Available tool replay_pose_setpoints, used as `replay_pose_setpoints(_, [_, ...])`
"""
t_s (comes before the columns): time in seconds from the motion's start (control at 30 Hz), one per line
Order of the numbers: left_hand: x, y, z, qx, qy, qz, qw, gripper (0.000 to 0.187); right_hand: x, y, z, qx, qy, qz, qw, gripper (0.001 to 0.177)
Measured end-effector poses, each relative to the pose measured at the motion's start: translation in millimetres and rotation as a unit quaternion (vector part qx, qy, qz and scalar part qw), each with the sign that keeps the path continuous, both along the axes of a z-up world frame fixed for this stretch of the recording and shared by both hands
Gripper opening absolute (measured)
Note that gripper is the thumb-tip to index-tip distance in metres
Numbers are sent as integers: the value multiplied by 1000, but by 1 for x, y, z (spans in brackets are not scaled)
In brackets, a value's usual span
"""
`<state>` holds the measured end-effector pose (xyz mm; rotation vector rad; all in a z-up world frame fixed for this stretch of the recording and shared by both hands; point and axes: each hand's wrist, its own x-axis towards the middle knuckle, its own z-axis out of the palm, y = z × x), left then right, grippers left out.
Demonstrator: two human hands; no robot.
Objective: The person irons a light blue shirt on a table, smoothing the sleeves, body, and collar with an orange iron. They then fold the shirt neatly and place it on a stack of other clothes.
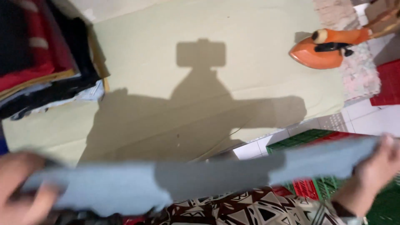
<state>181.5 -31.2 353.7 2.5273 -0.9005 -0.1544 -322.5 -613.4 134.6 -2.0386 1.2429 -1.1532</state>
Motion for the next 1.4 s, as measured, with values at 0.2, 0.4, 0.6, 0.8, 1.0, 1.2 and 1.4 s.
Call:
replay_pose_setpoints(0.2, [144,-144,-286,66,-2,-41,997,39,117,-117,-133,175,145,-11,974,13])
replay_pose_setpoints(0.4, [130,-203,-366,145,81,20,986,31,173,-141,-182,223,258,-13,940,37])
replay_pose_setpoints(0.6, [125,-190,-396,74,-15,35,997,24,175,-117,-166,252,194,22,948,24])
replay_pose_setpoints(0.8, [137,-192,-411,132,-55,82,986,38,189,-121,-153,292,52,-12,955,14])
replay_pose_setpoints(1.0, [134,-201,-427,143,-161,104,971,33,220,-137,-168,312,85,11,946,13])
replay_pose_setpoints(1.2, [93,-252,-362,106,-214,36,970,34,226,-120,-104,471,68,94,874,38])
replay_pose_setpoints(1.4, [81,-267,-402,66,-97,-42,992,27,238,-103,-44,468,178,235,833,79])
